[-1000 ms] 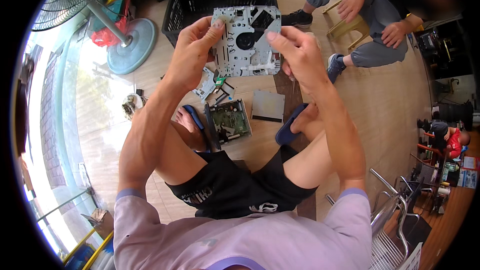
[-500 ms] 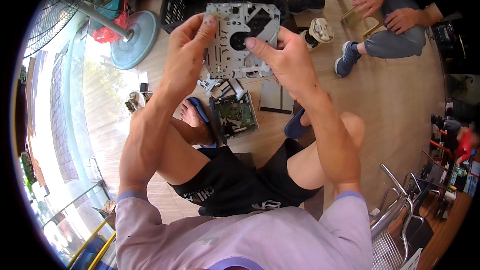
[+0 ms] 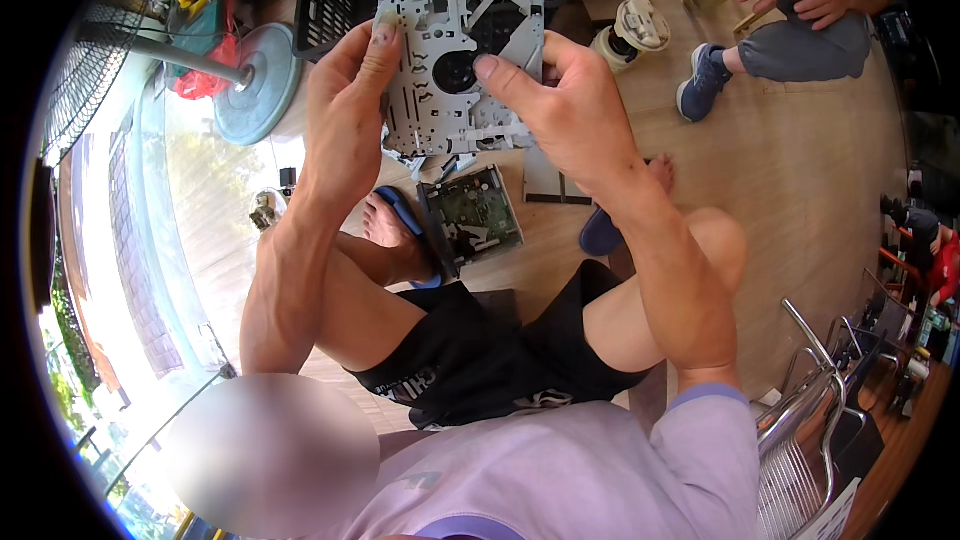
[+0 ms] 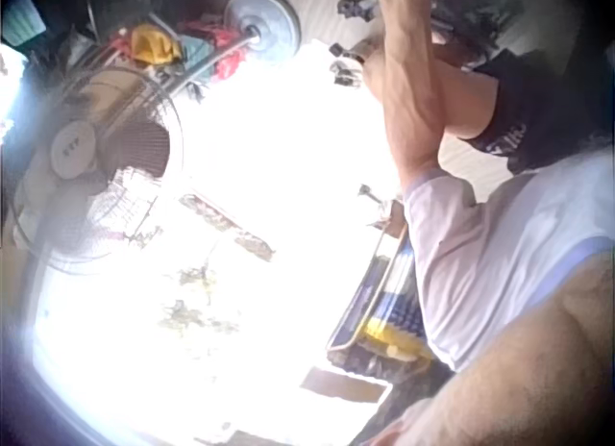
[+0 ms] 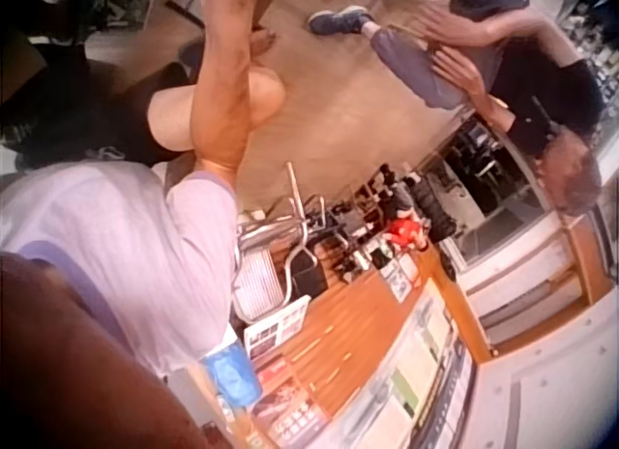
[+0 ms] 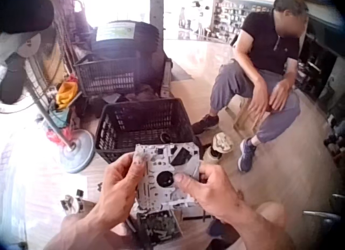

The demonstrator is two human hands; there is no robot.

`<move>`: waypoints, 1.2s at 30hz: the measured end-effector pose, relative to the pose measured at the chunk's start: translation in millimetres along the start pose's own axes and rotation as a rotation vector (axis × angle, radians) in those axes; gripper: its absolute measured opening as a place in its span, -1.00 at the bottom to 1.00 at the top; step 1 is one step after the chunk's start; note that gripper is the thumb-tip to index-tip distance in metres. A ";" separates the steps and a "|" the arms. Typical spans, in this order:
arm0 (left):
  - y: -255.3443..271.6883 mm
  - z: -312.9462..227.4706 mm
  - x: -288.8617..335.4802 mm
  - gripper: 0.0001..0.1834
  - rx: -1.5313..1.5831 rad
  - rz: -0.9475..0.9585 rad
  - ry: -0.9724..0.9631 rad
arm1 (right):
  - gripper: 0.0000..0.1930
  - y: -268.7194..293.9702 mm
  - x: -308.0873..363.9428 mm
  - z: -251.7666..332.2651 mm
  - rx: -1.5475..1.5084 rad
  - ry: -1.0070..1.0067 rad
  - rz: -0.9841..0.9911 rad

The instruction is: The person disassembles a car stereo unit while sitting on the floor, using a screwdriver to remove screws and separating the internal metal chassis and circuit board from the outer casing.

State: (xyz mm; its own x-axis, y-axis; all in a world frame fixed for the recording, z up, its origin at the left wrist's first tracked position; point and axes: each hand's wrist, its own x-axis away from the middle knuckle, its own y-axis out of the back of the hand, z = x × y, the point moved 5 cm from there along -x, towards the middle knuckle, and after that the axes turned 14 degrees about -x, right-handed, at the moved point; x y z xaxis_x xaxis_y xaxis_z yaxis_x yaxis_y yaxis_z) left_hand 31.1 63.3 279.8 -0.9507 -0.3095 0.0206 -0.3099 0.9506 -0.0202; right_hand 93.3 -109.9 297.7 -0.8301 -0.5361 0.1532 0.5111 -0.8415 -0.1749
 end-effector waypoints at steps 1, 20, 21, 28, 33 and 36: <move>-1.0 0.2 -0.3 -0.56 -0.012 -0.002 -0.007 | -0.74 1.4 0.7 -0.2 0.023 -0.014 -0.018; 2.4 1.7 3.0 -0.56 -0.053 -0.022 0.002 | -0.73 -0.2 1.2 -1.3 0.078 -0.011 -0.013; 1.5 0.4 3.5 -0.56 -0.051 -0.021 0.003 | -0.73 0.2 1.1 -1.6 0.085 -0.014 -0.014; 4.0 1.0 1.6 -0.57 -0.066 -0.018 -0.026 | -0.76 -3.0 2.9 1.2 0.077 -0.007 -0.001; 0.7 -0.6 2.2 -0.58 -0.062 -0.047 -0.019 | -0.76 -1.0 2.8 -0.3 0.065 -0.010 0.002; 1.5 0.7 2.3 -0.58 -0.066 -0.040 -0.011 | -0.75 -1.5 3.7 1.3 0.065 -0.016 0.002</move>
State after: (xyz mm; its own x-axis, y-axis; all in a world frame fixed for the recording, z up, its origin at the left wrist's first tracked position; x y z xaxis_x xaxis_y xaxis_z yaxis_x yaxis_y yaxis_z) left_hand 28.5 63.9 279.1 -0.9376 -0.3476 0.0095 -0.3469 0.9368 0.0460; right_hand 89.8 -110.7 299.8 -0.8258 -0.5380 0.1690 0.5263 -0.8429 -0.1115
